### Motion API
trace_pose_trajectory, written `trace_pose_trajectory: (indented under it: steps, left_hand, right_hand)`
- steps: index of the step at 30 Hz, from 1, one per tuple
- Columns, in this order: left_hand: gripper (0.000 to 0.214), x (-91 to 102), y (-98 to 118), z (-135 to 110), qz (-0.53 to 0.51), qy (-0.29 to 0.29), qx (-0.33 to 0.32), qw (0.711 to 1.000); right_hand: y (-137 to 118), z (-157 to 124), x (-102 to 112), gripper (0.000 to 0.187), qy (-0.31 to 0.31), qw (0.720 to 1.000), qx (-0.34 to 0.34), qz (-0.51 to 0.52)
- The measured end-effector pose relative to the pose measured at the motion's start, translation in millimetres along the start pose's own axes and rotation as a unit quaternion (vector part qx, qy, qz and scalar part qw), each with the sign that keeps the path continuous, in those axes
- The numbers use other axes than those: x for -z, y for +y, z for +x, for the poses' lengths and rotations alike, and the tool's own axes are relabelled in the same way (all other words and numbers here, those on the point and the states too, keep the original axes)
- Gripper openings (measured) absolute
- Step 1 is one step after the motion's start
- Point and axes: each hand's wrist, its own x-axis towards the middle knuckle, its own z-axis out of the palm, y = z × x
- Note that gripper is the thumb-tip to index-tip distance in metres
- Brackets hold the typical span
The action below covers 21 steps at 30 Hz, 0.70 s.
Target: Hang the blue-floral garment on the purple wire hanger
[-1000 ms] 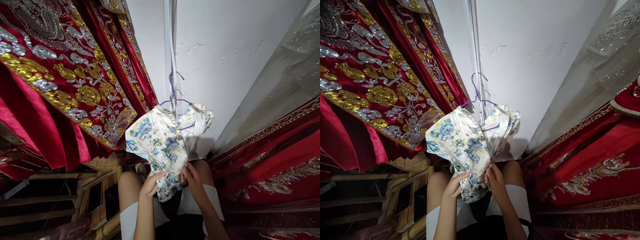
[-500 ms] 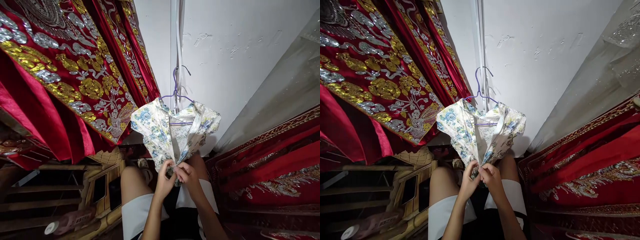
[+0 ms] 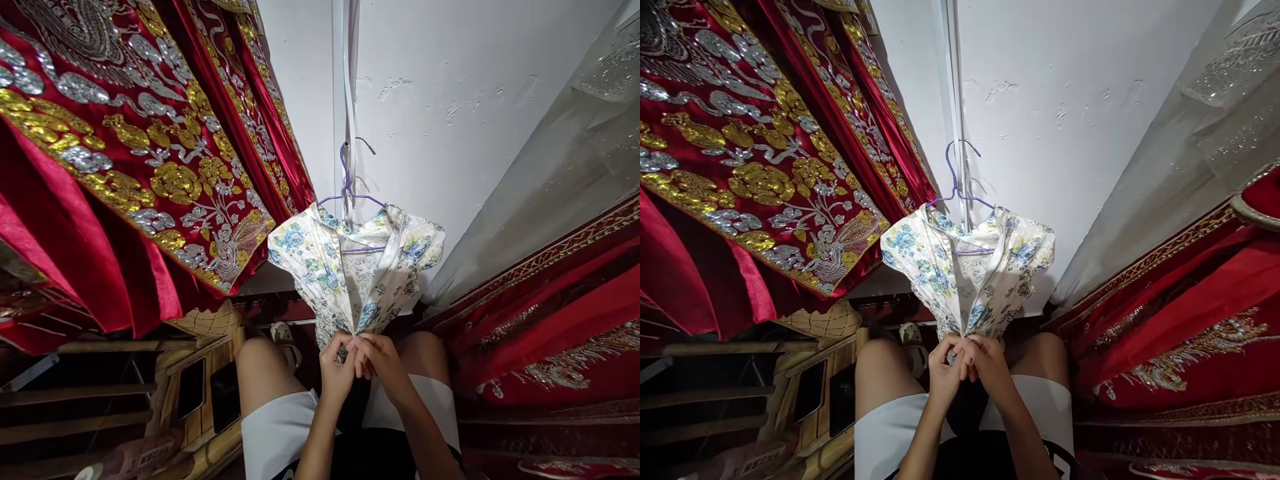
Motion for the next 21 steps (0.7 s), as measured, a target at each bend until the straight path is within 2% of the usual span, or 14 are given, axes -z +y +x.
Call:
trace_pose_trajectory:
  steps: [3, 5, 9, 13, 17, 21]
  left_hand:
    - [0.030, -0.6, -9.0, -3.4, 0.017, 0.016, -0.014, 1.000]
    - [0.028, -0.7, -17.0, -5.9, 0.026, 0.014, -0.021, 0.999]
    - [0.029, -5.5, -38.2, -8.2, 0.050, 0.032, -0.015, 0.998]
    - [0.034, -16.0, -50.3, -0.2, 0.046, 0.052, 0.008, 0.998]
    - [0.038, -25.3, -44.8, 3.5, 0.035, -0.019, 0.017, 0.999]
    - [0.037, -27.8, -38.2, -3.8, 0.027, -0.098, 0.043, 0.994]
  right_hand:
    - [-8.1, 6.7, 0.3, 0.035, 0.005, 1.000, 0.001, -0.019]
    - [-23.8, 14.8, 0.2, 0.031, 0.009, 0.999, 0.015, -0.034]
    - [-79.4, 41.2, -4.7, 0.027, 0.047, 0.992, 0.094, -0.076]
    - [-140.1, 64.1, -21.5, 0.029, 0.083, 0.977, 0.173, -0.093]
    - [-173.1, 64.7, -32.3, 0.032, 0.068, 0.972, 0.222, -0.035]
    - [-178.2, 56.9, -19.9, 0.033, 0.097, 0.964, 0.248, -0.018]
